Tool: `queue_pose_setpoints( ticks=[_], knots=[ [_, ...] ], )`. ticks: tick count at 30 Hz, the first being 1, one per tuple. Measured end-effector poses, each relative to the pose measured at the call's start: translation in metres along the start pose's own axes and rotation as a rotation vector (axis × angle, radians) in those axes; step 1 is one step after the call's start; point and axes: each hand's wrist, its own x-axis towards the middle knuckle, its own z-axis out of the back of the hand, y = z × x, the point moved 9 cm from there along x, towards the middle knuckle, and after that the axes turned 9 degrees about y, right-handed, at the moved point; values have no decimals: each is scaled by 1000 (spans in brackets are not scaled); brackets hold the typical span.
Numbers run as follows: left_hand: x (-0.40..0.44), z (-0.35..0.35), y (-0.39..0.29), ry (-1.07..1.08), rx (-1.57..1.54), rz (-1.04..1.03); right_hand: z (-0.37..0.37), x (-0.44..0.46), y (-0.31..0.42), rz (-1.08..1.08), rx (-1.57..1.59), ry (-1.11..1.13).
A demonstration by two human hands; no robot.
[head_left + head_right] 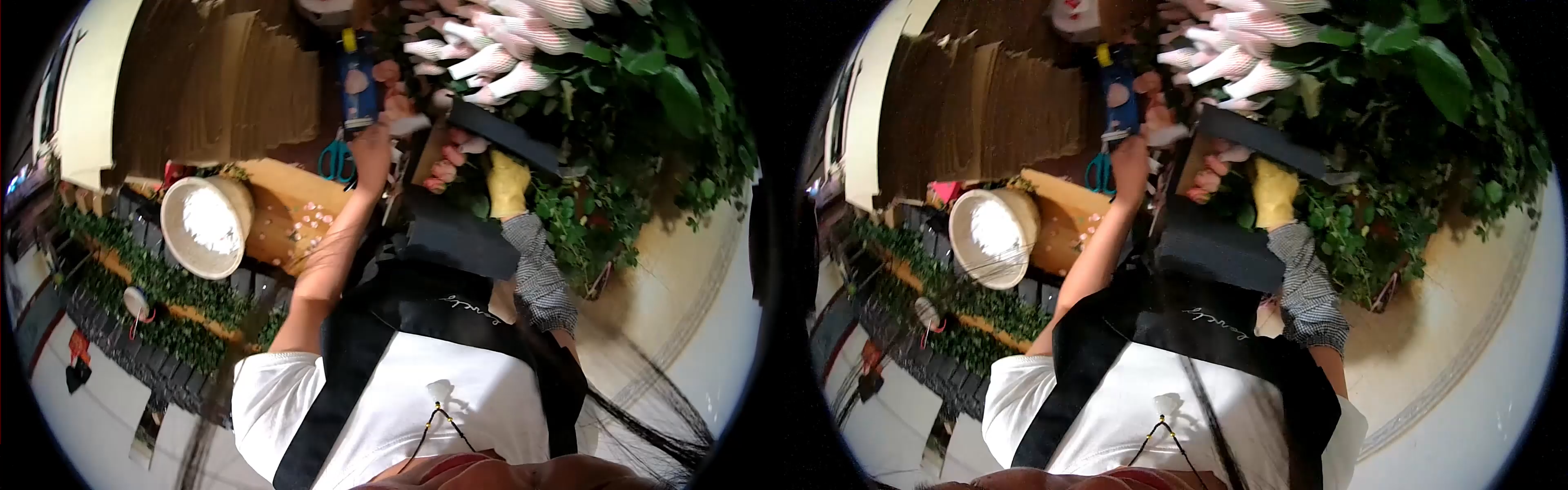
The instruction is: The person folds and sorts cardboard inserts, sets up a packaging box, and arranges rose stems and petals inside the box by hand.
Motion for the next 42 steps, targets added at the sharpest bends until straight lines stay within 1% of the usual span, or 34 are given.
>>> queue_pose_setpoints(
  ticks=[1,2,3,5,6,8,9,10,11,12,13,14,15,16,17,19,21,22,23,24,25,27,28,29,31,33,34,35,36,37,38,39,41,42],
  knots=[
    [-8,-14,-13,143,53,-89,2,2,0,7,65,3],
    [-19,-28,-25,283,92,-183,11,3,5,91,89,-85],
    [-33,-46,-44,396,220,-336,10,3,3,82,95,-86],
    [-38,-65,-43,569,88,-121,6,2,-1,73,54,-20],
    [-29,-71,-55,583,89,-131,8,4,0,84,56,-16],
    [-15,-77,-59,544,300,-6,10,4,1,67,101,22],
    [-13,-82,-64,551,290,-3,7,4,1,59,144,61],
    [-10,-92,-77,561,480,-125,2,5,2,17,95,135],
    [-10,-110,-90,574,655,-262,6,2,4,19,9,136],
    [-10,-119,-100,501,762,-416,12,0,2,38,60,57],
    [-8,-124,-107,508,738,-439,10,-1,-2,71,120,-25],
    [-10,-126,-112,549,716,-462,-7,-4,-17,-42,128,76],
    [-16,-123,-112,592,697,-471,-7,-6,-17,-44,123,85],
    [-18,-110,-115,551,581,-474,-7,-9,-18,-62,152,88],
    [-21,-98,-116,547,579,-472,-6,-7,-20,-78,188,73],
    [-22,-34,-126,384,155,-273,-4,-6,-21,-87,228,58],
    [-40,12,-119,475,241,-33,-3,-6,-19,-106,275,118],
    [-53,32,-101,466,231,42,0,-5,-16,-96,281,138],
    [-65,48,-74,452,220,110,-1,-4,-15,-58,239,86],
    [-76,62,-39,399,165,229,-8,-5,-19,-77,199,83],
    [-85,78,-32,272,208,251,-12,-6,-19,-86,162,91],
    [-105,95,-12,209,306,336,-23,-10,-21,-176,163,219],
    [-119,99,-6,111,156,373,-26,-8,-7,-88,173,244],
    [-132,108,-2,79,338,438,-28,-3,0,-71,165,279],
    [-169,133,16,-170,404,375,-11,-6,-12,-93,114,320],
    [-214,162,44,-385,258,406,-2,-3,-3,74,119,404],
    [-237,182,62,-474,221,467,1,3,10,79,116,449],
    [-259,201,67,-529,175,597,8,6,19,82,105,496],
    [-276,220,69,-614,110,578,-11,11,0,31,-34,582],
    [-295,244,91,-696,162,545,-15,15,-2,63,-95,593],
    [-311,268,109,-731,167,639,-19,19,-1,54,-113,645],
    [-321,291,134,-783,46,503,-26,20,-4,35,-125,696],
    [-337,342,180,-908,-105,404,-35,28,-17,64,-103,693],
    [-342,373,190,-961,-96,423,-43,31,-25,63,-73,707]
  ],
)
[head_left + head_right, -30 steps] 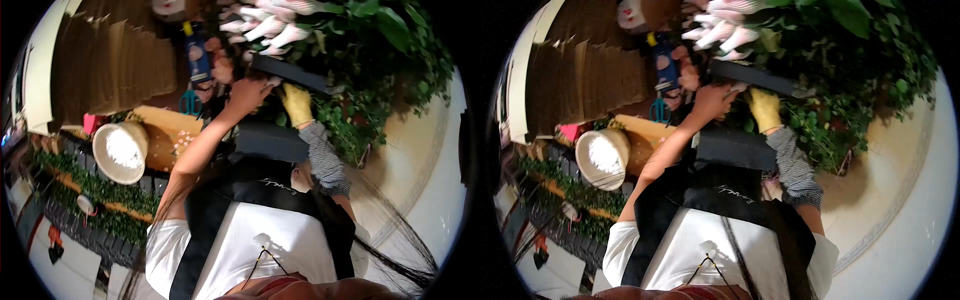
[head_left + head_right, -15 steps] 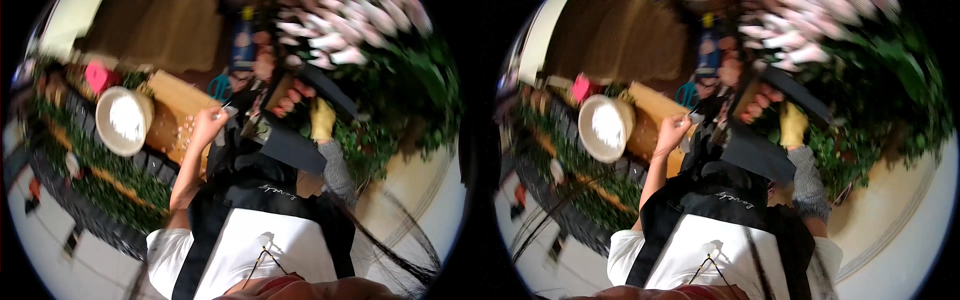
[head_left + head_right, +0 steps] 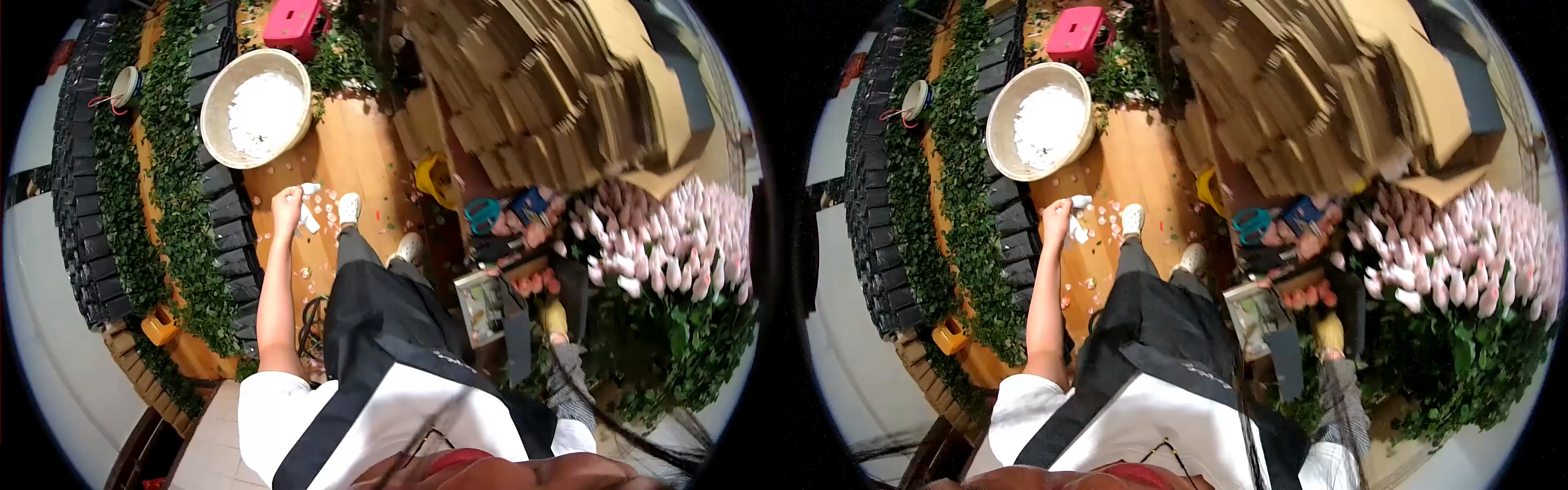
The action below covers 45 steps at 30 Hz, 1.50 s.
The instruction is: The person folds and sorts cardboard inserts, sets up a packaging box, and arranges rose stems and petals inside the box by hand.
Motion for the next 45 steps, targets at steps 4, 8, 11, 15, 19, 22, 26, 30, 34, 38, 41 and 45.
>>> queue_pose_setpoints(
  ticks=[4,8,11,15,19,22,26,30,34,38,41,45],
  knots=[
    [170,79,69,-207,192,88,-4,12,-7,61,-161,37],
    [290,129,163,-657,-171,504,-9,24,-4,-71,-347,188],
    [368,87,187,-151,196,274,0,9,-2,-181,-389,231],
    [396,-14,225,146,540,56,-4,-9,-5,-288,-423,280],
    [393,-69,252,326,754,155,-4,-12,-6,-346,-444,300],
    [382,-72,267,102,905,56,-10,-12,-12,-358,-454,316],
    [326,-109,283,100,824,-78,-12,-6,-16,-349,-465,307],
    [242,-206,309,131,783,-137,-17,6,-12,-307,-484,282],
    [120,-305,295,427,1027,-83,-17,20,-9,-239,-500,234],
    [22,-335,309,440,1033,-209,-15,17,-6,-198,-492,180],
    [-24,-320,303,959,979,203,-16,20,1,-184,-467,131],
    [-20,-268,342,905,928,258,-18,16,25,-185,-418,-24]
  ],
)
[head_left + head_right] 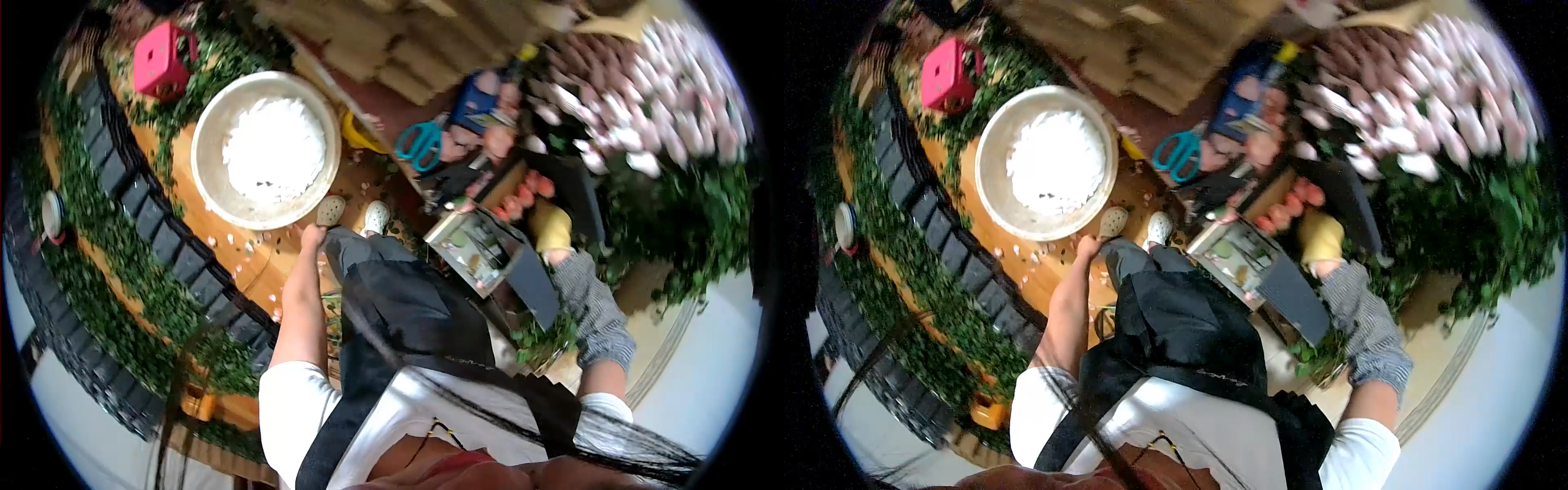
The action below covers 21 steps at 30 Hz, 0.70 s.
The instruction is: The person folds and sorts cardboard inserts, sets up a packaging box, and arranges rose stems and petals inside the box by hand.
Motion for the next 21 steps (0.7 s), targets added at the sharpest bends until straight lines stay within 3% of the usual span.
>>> queue_pose_setpoints(
  ticks=[2,6,7,8,11,14,16,19,20,21],
  knots=[
    [-4,7,28,-31,-162,116,5,-9,5,34,73,-178],
    [-124,75,-88,-313,160,-88,40,-50,9,-28,266,-209],
    [-161,89,-125,-388,120,-258,43,-61,5,18,356,-262],
    [-190,94,-152,-378,147,-268,45,-69,1,27,406,-207],
    [-256,109,-227,-235,-217,-552,52,-87,-9,94,439,-326],
    [-329,120,-302,-191,-244,-641,101,-130,2,361,604,-547],
    [-367,129,-356,-167,-149,-791,92,-119,11,312,554,-250],
    [-378,131,-411,-26,-270,-956,51,-80,31,248,376,-45],
    [-379,131,-428,24,-259,-927,30,-62,39,221,345,59],
    [-379,130,-446,33,-234,-958,39,-66,39,303,413,-96]
  ],
)
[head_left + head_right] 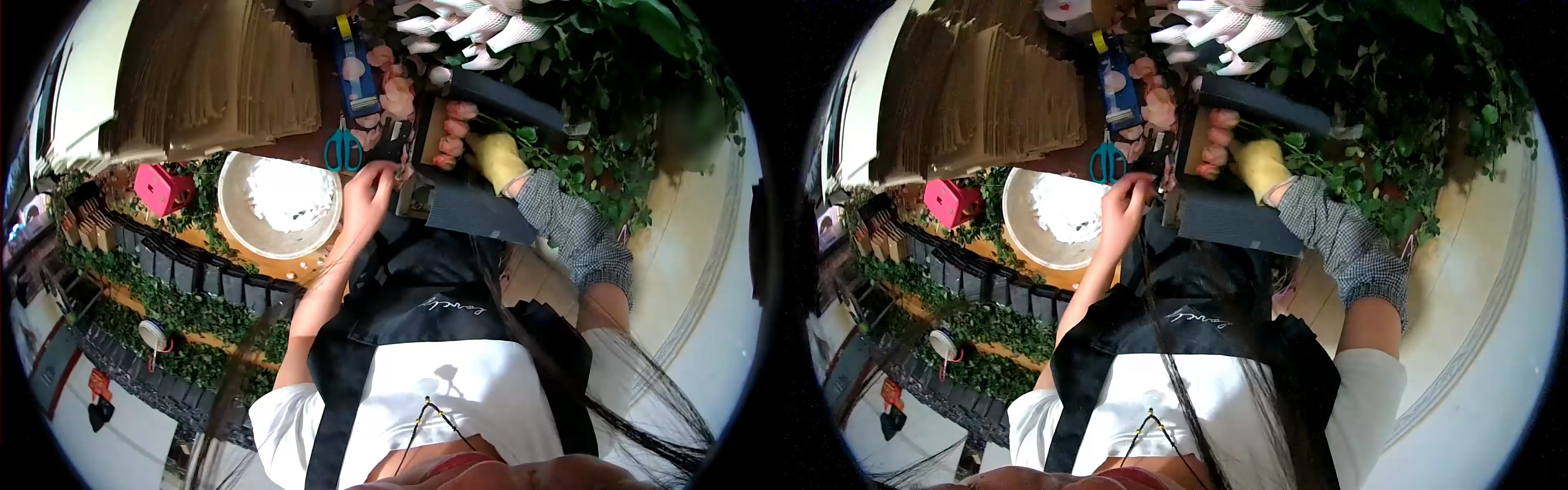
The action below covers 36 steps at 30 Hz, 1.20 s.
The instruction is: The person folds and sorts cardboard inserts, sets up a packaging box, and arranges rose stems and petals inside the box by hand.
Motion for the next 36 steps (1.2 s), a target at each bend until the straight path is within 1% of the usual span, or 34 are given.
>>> queue_pose_setpoints(
  ticks=[1,2,3,5,7,8,9,11,12,14,15,17,19,21,22,25,26,28,29,31,32,33,35,36],
  knots=[
    [13,-3,-6,19,19,-23,5,-6,0,113,51,-142],
    [25,-11,-5,82,-77,10,-6,-2,-9,110,99,-112],
    [34,-20,-1,147,-178,48,-6,-4,-10,125,115,-156],
    [50,-29,3,205,-190,66,-7,-13,-18,153,221,-199],
    [68,-33,-22,176,135,-105,3,-21,-17,206,228,-221],
    [73,-36,-38,162,331,-247,4,-26,-22,248,284,-297],
    [81,-42,-34,214,347,-223,5,-30,-26,258,339,-326],
    [90,-58,-38,433,279,-139,16,-35,-26,264,407,-305],
    [96,-61,-38,431,284,-131,20,-35,-26,270,415,-302],
    [97,-86,-39,623,64,-105,25,-42,-31,262,547,-313],
    [99,-89,-44,630,58,-98,28,-45,-31,255,551,-306],
    [99,-101,-55,690,173,-126,30,-49,-33,227,683,-210],
    [101,-110,-50,720,186,-114,37,-55,-33,233,687,-193],
    [97,-123,-52,776,252,-183,31,-57,-36,204,695,-182],
    [96,-125,-56,782,251,-231,28,-58,-40,162,808,-168],
    [95,-132,-60,799,152,-234,33,-62,-35,179,758,-230],
    [93,-134,-63,803,151,-235,29,-62,-37,184,788,-247],
    [95,-129,-58,731,122,-75,29,-63,-37,153,741,-220],
    [95,-128,-60,729,122,-75,27,-62,-37,126,697,-191],
    [93,-114,-93,579,151,-453,23,-62,-39,136,664,-198],
    [89,-117,-92,677,188,-522,21,-63,-39,143,630,-203],
    [85,-117,-101,671,263,-605,21,-63,-39,136,630,-201],
    [79,-125,-92,761,381,-594,23,-61,-40,132,707,-208],
    [79,-126,-92,765,376,-595,24,-60,-39,155,701,-214]
  ],
)
